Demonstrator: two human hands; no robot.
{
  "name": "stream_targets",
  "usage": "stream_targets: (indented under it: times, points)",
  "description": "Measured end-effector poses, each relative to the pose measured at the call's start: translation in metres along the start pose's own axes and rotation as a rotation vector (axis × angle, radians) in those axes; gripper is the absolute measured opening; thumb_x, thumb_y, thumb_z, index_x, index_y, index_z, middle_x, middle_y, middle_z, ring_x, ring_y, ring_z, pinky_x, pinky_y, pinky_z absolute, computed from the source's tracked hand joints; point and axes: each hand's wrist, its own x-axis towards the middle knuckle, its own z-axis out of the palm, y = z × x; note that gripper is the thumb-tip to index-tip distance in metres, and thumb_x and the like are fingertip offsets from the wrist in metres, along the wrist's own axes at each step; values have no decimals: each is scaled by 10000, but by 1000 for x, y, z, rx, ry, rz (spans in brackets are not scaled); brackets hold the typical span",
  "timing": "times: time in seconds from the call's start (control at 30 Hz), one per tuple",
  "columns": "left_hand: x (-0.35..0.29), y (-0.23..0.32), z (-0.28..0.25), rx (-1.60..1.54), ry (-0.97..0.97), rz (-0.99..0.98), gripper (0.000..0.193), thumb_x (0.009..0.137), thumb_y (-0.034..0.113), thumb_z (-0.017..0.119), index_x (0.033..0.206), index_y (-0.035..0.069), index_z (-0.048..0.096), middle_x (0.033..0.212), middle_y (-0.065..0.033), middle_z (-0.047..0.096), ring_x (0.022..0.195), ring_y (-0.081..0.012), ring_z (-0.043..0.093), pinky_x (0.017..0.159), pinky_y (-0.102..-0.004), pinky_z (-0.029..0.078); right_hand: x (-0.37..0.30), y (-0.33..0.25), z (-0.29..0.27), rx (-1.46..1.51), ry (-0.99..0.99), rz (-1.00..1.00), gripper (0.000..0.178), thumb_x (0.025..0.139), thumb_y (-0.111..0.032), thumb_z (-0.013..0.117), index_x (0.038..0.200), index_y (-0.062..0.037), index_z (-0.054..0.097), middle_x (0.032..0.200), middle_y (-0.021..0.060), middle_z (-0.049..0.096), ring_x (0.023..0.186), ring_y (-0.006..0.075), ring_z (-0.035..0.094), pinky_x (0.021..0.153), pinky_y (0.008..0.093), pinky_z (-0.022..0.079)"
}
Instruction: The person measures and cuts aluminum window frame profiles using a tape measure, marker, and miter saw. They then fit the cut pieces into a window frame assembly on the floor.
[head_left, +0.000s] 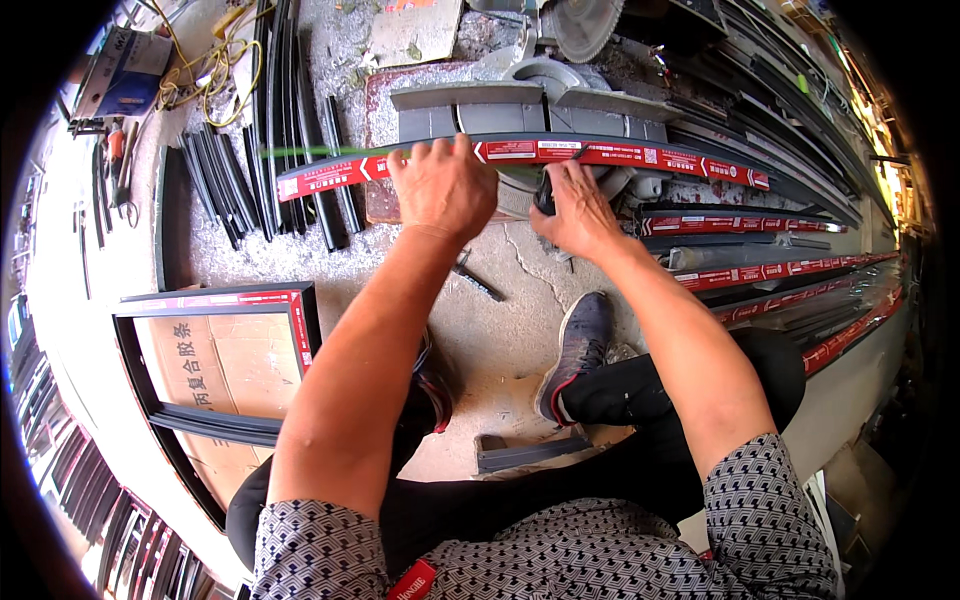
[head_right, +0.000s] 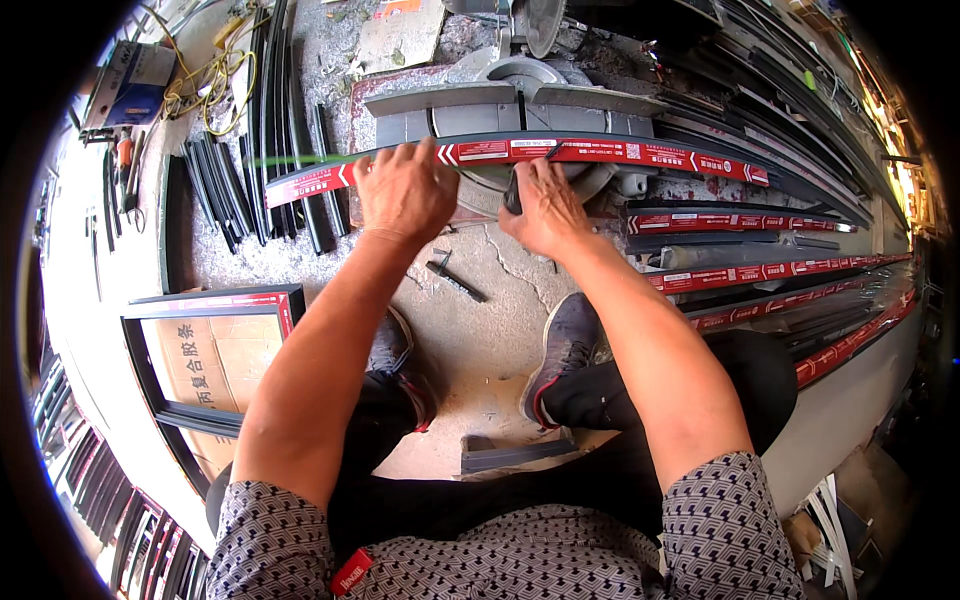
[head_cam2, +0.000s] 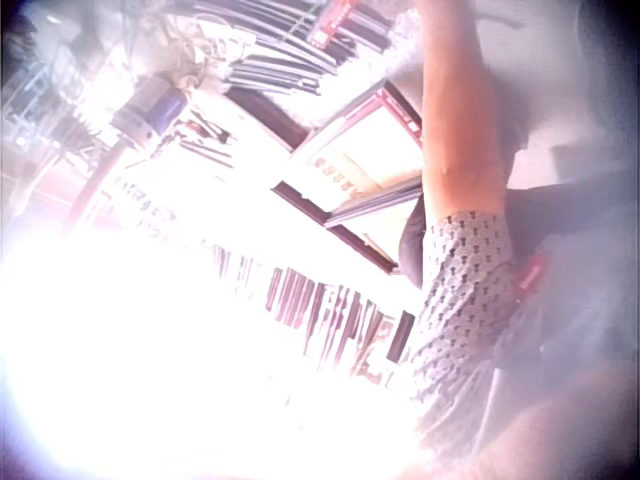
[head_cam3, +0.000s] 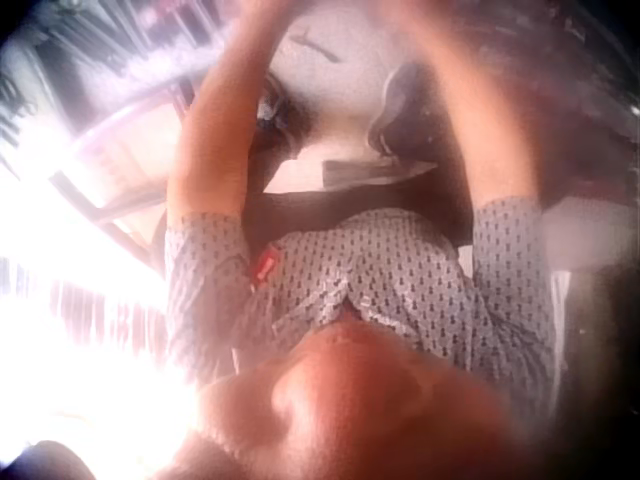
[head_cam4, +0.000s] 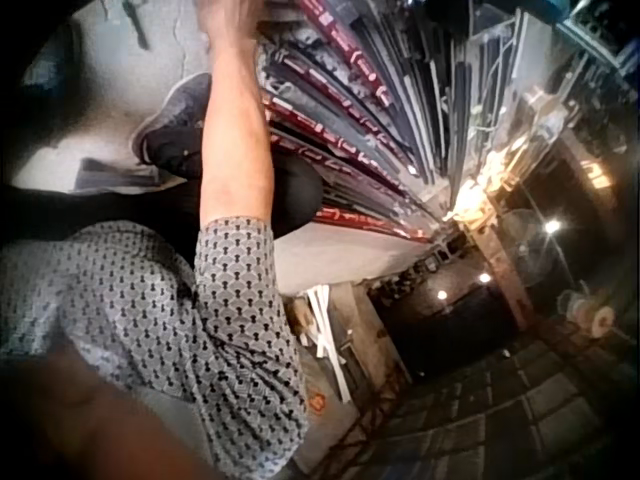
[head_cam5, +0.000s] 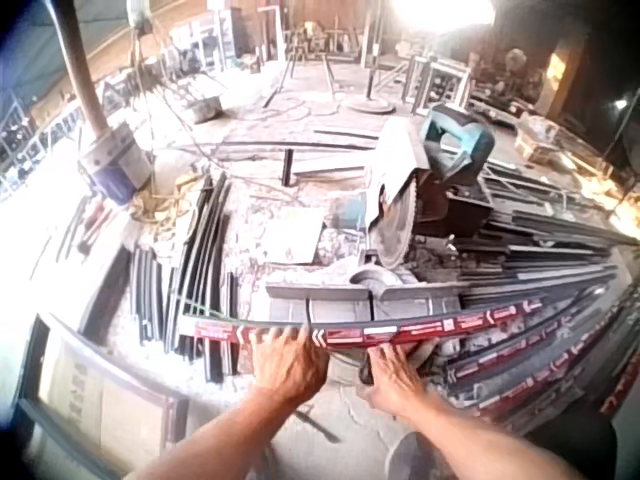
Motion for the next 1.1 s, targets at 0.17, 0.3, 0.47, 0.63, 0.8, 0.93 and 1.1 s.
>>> stream_targets:
  times: [0.17, 0.3, 0.47, 0.63, 0.8, 0.93, 1.1]
  points:
    - [18, -45, -26, 18, 207, 118, 382, 948, 324, 570, 1152, 44, 731, 1045, -150, 732, 1016, -305, 667, 974, -478, 463, -37, -18, 13, 157, -200, -125, 546, 848, -326, 745, 1222, 10, 532, 1222, 233, 563, 1183, 405, 547, 1072, 491, 462]
    - [22, -92, -25, 142, -55, 85, 713, 886, 454, 671, 1468, 61, 544, 1428, -178, 572, 1366, -346, 508, 1127, -501, 414, -66, -29, 39, 172, -439, -157, 559, 825, -365, 748, 1191, 10, 554, 1250, 225, 567, 1211, 403, 545, 1053, 504, 483]
    - [6, -148, -3, 293, -309, -14, 982, 817, 372, 785, 1633, 155, 284, 1606, -176, 392, 1529, -357, 328, 1206, -648, 294, -99, -19, 64, 147, -574, -10, 581, 818, -325, 769, 1246, 8, 560, 1307, 221, 559, 1265, 397, 528, 1086, 487, 475]
    - [6, -174, 23, 236, -174, -8, 863, 821, 226, 801, 1562, 180, 361, 1461, -104, 506, 1459, -297, 427, 1192, -634, 319, -117, 11, 84, 124, -616, 69, 618, 835, -277, 770, 1338, -3, 536, 1399, 219, 524, 1341, 393, 491, 1122, 473, 454]
    - [26, -180, 31, 303, -214, -24, 719, 823, 207, 815, 1464, 121, 499, 1363, -94, 598, 1365, -283, 528, 1157, -562, 345, -114, 11, 82, 31, -582, 109, 599, 875, -250, 760, 1377, -27, 520, 1427, 175, 511, 1382, 372, 469, 1115, 460, 467]
    - [32, -193, 42, 226, -153, -3, 441, 809, 147, 770, 1215, 105, 601, 1168, -99, 650, 1207, -309, 602, 1048, -488, 415, -106, 6, 70, -27, -543, 101, 553, 907, -249, 745, 1369, -41, 524, 1429, 146, 515, 1378, 350, 475, 1083, 458, 493]
    - [34, -204, 53, 143, -35, 87, 215, 843, 90, 698, 1015, 90, 568, 1024, -115, 636, 1073, -350, 606, 929, -500, 441, -95, 3, 56, -117, -483, -15, 457, 918, -247, 730, 1291, -46, 559, 1346, 132, 561, 1289, 337, 544, 1007, 482, 523]
